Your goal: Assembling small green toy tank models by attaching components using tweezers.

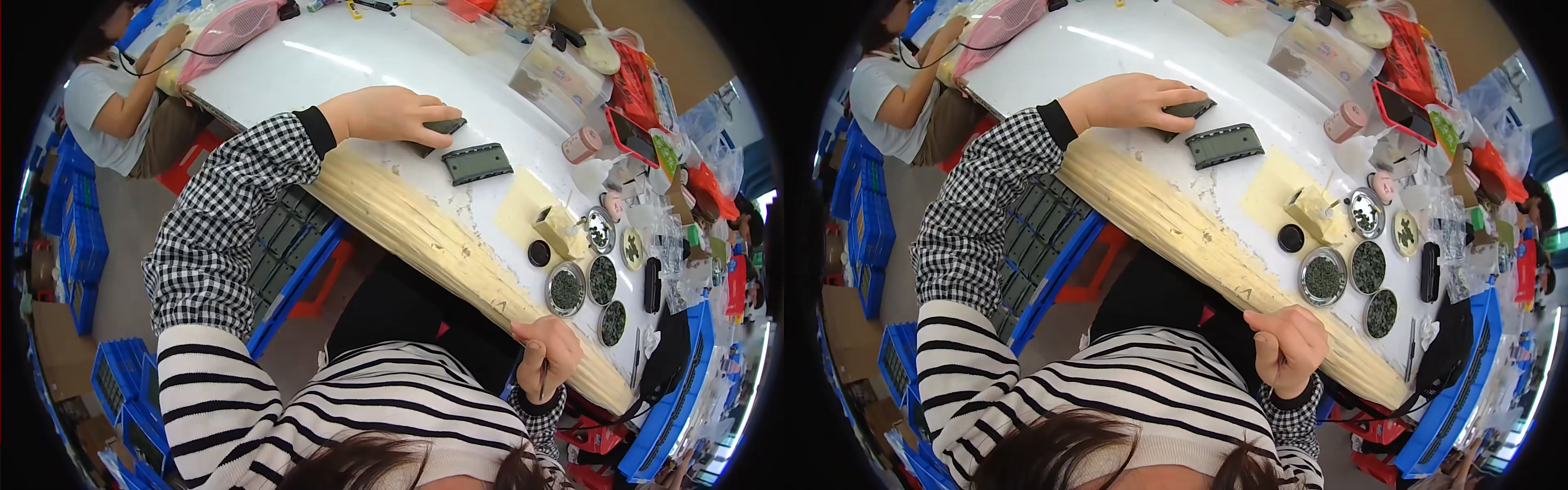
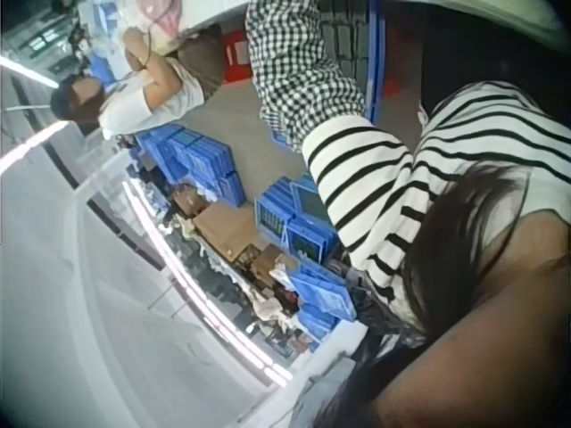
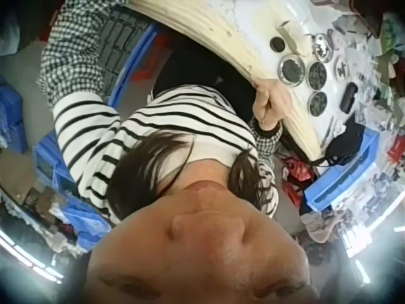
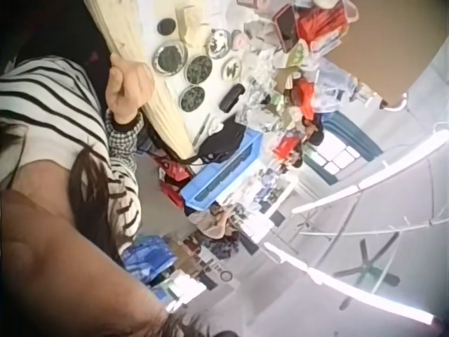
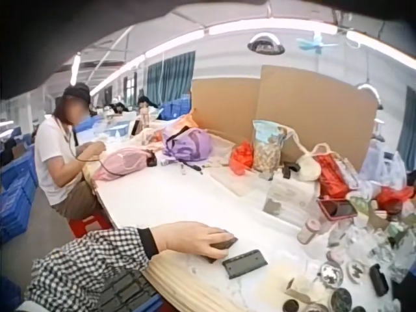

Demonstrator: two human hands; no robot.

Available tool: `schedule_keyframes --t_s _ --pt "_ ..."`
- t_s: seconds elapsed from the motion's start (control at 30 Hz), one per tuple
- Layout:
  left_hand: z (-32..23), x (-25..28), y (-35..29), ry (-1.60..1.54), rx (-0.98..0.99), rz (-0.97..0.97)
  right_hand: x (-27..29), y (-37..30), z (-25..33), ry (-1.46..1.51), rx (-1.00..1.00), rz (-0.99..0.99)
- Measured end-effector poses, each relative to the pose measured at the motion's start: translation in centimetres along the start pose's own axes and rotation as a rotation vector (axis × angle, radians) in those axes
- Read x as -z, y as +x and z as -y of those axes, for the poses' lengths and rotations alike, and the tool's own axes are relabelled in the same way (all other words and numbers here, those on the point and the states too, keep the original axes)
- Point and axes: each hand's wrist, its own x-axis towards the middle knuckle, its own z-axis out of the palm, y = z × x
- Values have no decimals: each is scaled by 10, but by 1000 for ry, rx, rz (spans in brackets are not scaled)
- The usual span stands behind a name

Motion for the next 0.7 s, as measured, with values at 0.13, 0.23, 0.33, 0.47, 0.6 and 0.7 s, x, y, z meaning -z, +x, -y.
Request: schedule_keyframes --t_s 0.13,0.23,0.33,0.47,0.6,0.7 --pt "-18 27 -23 -81 271 -114 -5 6 -2 58 26 22" --pt "-73 57 -101 -169 823 -348 -11 9 -5 150 53 75" --pt "-173 78 -204 -215 1338 -455 -19 9 -6 246 61 131" --pt "-331 121 -301 -256 1710 33 -34 10 -12 364 151 158" --pt "-413 153 -302 -498 1917 453 -52 15 -3 429 221 247" --pt "-432 146 -303 -523 1916 557 -58 19 6 438 266 294"
